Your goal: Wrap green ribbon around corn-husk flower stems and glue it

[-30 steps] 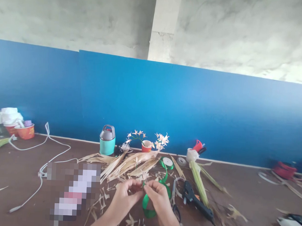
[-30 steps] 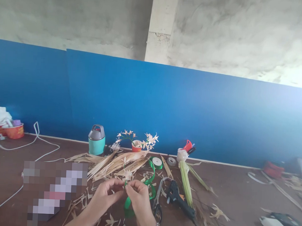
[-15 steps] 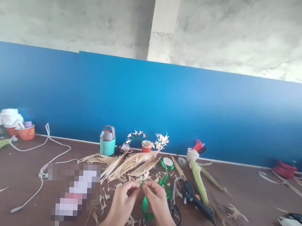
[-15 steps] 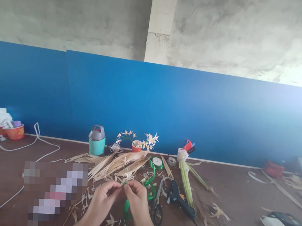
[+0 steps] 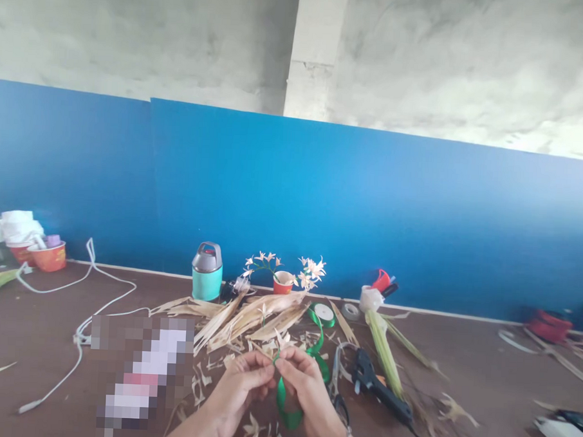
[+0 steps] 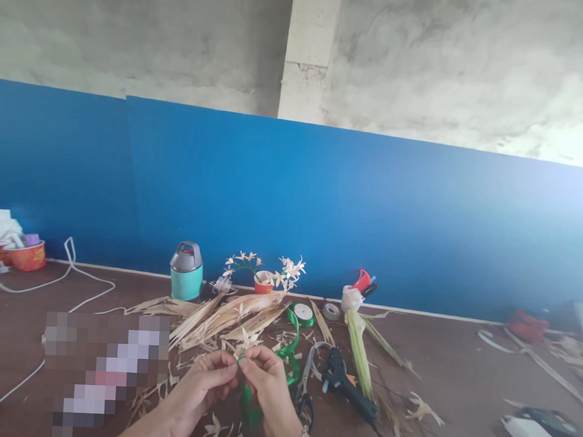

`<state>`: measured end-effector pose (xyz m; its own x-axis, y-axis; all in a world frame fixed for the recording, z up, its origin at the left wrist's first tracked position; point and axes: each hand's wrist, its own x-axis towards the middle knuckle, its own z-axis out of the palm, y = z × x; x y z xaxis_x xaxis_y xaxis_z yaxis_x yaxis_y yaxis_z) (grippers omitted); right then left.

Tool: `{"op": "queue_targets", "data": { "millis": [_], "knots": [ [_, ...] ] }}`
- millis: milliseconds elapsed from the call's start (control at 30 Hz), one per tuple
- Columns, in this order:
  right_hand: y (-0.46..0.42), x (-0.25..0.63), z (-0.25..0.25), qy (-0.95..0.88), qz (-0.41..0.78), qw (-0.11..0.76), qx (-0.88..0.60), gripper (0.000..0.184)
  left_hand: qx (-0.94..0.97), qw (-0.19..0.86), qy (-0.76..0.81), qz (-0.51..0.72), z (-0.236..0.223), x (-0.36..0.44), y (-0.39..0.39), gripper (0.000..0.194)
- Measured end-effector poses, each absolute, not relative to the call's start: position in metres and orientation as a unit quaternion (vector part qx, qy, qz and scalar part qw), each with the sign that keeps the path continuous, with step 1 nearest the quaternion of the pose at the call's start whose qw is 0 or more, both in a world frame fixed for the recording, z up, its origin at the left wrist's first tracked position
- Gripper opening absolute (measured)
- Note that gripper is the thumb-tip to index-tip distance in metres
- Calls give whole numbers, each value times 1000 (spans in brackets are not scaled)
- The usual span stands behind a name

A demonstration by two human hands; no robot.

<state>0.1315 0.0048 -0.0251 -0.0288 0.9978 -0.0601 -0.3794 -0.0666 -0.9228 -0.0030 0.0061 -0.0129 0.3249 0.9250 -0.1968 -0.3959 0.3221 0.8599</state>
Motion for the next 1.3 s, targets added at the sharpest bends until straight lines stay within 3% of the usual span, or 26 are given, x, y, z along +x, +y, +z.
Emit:
{"op": "queue_targets", "data": {
  "millis": [467, 833, 1033, 1300],
  "knots": [
    [8, 128, -31, -459, 509, 594, -422, 34, 479, 632, 405, 455, -9, -4, 8, 31],
    [4, 131, -19, -452, 543, 560, -433, 30, 401, 695, 370, 468, -15, -5, 9, 30],
    [0, 135, -9, -476, 516, 570, -426, 19, 384, 717, 354, 462, -19, -4, 10, 31],
    [0, 130, -16, -432, 555, 571, -423, 29, 439, 695, 368, 434, -13, -4, 9, 35]
  ]
}}
